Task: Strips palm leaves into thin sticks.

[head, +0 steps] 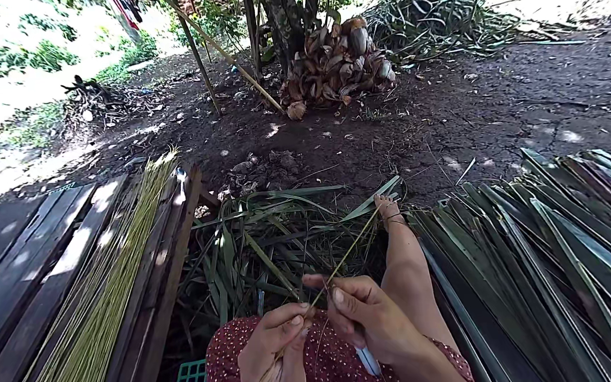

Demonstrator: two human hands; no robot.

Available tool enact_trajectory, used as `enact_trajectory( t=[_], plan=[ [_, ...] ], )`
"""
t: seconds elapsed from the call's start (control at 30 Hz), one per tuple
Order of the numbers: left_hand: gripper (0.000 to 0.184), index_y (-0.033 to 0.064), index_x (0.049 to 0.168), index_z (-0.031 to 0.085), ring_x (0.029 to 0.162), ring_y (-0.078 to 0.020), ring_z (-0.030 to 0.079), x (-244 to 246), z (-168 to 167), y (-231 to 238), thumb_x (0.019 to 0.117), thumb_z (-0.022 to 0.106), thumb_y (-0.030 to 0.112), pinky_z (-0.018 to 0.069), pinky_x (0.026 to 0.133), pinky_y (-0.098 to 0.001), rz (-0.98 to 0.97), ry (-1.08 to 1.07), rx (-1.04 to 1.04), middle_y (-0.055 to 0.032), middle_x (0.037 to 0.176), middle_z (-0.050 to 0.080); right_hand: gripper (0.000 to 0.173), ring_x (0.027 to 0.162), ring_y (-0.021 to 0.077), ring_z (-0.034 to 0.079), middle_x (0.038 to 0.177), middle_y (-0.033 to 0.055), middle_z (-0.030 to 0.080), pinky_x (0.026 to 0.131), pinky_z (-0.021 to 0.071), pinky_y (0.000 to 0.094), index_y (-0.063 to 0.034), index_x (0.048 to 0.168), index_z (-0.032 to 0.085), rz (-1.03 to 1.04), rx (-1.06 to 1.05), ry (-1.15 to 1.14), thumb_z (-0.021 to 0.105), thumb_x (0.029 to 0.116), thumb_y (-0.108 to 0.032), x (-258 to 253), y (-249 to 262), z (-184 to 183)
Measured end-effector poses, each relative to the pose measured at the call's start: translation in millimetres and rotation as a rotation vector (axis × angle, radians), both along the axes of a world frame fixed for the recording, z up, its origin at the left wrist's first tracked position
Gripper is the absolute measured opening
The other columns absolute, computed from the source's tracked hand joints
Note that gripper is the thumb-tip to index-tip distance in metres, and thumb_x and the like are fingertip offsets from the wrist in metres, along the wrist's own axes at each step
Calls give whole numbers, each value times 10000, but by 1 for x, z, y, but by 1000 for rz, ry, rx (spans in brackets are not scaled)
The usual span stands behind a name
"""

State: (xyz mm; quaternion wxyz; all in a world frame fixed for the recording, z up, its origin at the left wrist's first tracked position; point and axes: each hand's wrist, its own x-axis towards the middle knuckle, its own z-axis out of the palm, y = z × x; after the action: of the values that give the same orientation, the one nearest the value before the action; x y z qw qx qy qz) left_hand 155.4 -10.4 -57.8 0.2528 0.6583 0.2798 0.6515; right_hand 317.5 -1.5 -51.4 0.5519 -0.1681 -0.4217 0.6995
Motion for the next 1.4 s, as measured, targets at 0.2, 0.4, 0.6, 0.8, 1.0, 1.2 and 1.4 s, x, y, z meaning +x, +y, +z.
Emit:
enact_trajectory(
  t=[0.2, 0.4, 0.6, 0.8, 1.0, 1.2, 1.4],
  plan=[
    [204, 291, 1173, 731, 998, -15, 714, -22, 9, -6, 1016, 630, 207, 595, 844, -177, -36, -56, -21, 157, 1174, 725, 367, 441, -46, 453, 568, -107, 529, 443, 398, 110, -39, 1239, 620, -454, -207, 31, 303, 1072, -117, 53, 34, 5],
    [202, 285, 1155, 741, 992, -21, 718, -18, 3, -8, 1006, 643, 189, 597, 849, -182, -69, -86, -79, 149, 1165, 731, 340, 448, -50, 457, 566, -135, 506, 451, 407, 115, -52, 1323, 578, -322, -184, 66, 395, 1063, -172, 46, 26, 4],
    [214, 280, 1183, 725, 1010, -13, 709, -30, 8, -7, 1012, 635, 189, 587, 851, -171, -122, -51, -28, 151, 1176, 727, 341, 460, -64, 439, 579, -149, 522, 450, 373, 112, -63, 1258, 662, -258, -136, 22, 406, 1057, -162, 51, 23, 1],
    [200, 298, 1182, 705, 1031, -20, 697, -30, 4, -1, 1004, 657, 223, 590, 870, -188, -89, -8, -55, 160, 1168, 706, 381, 430, -24, 445, 562, -82, 493, 443, 409, 119, 8, 1259, 599, -497, -284, 41, 269, 1101, -98, 61, 45, 4],
    [119, 276, 1015, 740, 918, 12, 712, 6, -3, 9, 917, 761, 211, 602, 798, -162, 58, -50, -111, 162, 1032, 733, 373, 476, -56, 445, 589, -138, 516, 464, 381, 115, 3, 1279, 638, -265, -183, -50, 357, 1057, -99, 20, 17, 2],
    [112, 300, 1021, 754, 913, 20, 707, -5, -2, -8, 947, 733, 219, 600, 786, -161, 115, -76, -64, 183, 1054, 726, 346, 422, 1, 434, 575, -62, 477, 423, 409, 140, -7, 1185, 609, -702, -461, 72, 303, 1127, -158, 45, 70, -13],
    [62, 232, 992, 709, 976, 13, 699, -20, -19, 7, 969, 707, 174, 589, 841, -165, 232, 90, 87, 166, 1081, 717, 400, 474, -43, 452, 595, -136, 503, 476, 407, 126, -34, 1370, 564, -14, -259, -110, 336, 1063, -154, 28, 39, -11]
  ],
)
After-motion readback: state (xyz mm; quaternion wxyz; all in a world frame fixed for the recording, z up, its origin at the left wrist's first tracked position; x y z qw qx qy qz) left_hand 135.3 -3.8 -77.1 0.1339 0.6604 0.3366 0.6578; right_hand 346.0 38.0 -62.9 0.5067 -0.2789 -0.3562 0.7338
